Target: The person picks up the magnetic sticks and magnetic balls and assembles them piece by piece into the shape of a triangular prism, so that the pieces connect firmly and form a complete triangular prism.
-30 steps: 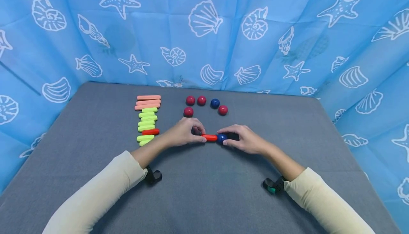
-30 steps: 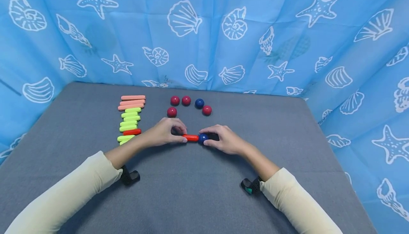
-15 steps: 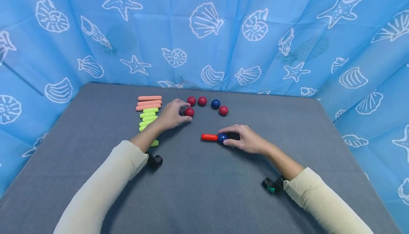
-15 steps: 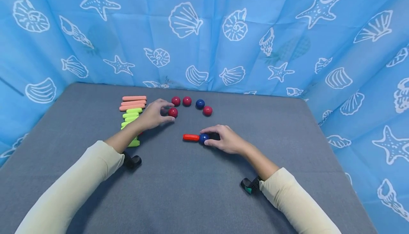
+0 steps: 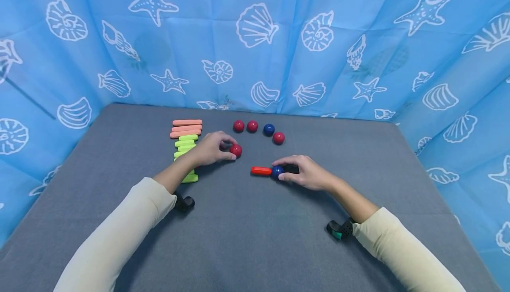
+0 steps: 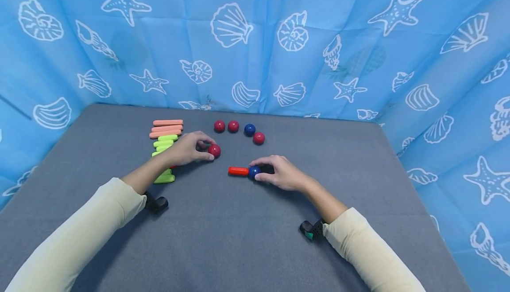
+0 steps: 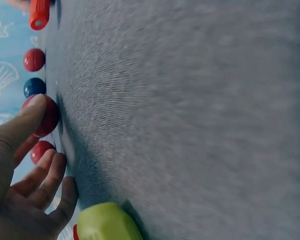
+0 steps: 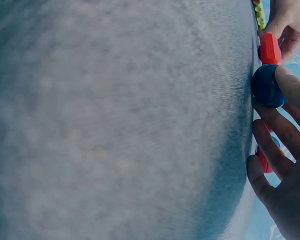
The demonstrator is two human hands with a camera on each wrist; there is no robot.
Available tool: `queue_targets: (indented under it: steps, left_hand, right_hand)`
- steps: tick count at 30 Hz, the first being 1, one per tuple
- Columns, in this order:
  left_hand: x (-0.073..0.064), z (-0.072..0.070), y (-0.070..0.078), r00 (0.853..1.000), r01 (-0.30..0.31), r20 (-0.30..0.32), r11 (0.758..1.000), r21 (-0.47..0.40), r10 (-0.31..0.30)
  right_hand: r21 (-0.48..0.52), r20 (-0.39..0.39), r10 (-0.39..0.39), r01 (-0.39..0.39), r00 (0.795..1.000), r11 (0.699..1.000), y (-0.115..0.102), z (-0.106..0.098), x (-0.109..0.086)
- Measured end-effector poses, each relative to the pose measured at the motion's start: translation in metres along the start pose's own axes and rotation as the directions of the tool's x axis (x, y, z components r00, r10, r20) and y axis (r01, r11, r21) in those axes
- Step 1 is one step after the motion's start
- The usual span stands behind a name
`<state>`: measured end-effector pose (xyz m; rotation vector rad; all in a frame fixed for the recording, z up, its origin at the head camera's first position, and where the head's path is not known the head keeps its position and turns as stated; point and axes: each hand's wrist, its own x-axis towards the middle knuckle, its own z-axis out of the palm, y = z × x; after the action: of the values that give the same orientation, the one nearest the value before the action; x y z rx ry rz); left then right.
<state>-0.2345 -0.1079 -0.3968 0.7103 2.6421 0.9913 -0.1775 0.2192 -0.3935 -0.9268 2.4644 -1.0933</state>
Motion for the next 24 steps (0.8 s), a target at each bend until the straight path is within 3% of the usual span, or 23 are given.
queue_targets:
  steps: [10,24]
  left_hand:
    - [-0.018,0.007,0.005,0.996,-0.05,0.07,0.996,-0.07,0.055]
    - [-0.019,0.021,0.021,0.982,-0.131,0.129,0.988,-0.076,0.14]
  right_hand:
    - [0.021,0.009,0.0,0.0,1.0,1.0,0.001,-0.001,0.0]
    - [0.02,0.007,-0.003,0.002,1.0,1.0,0.002,0.0,0.002]
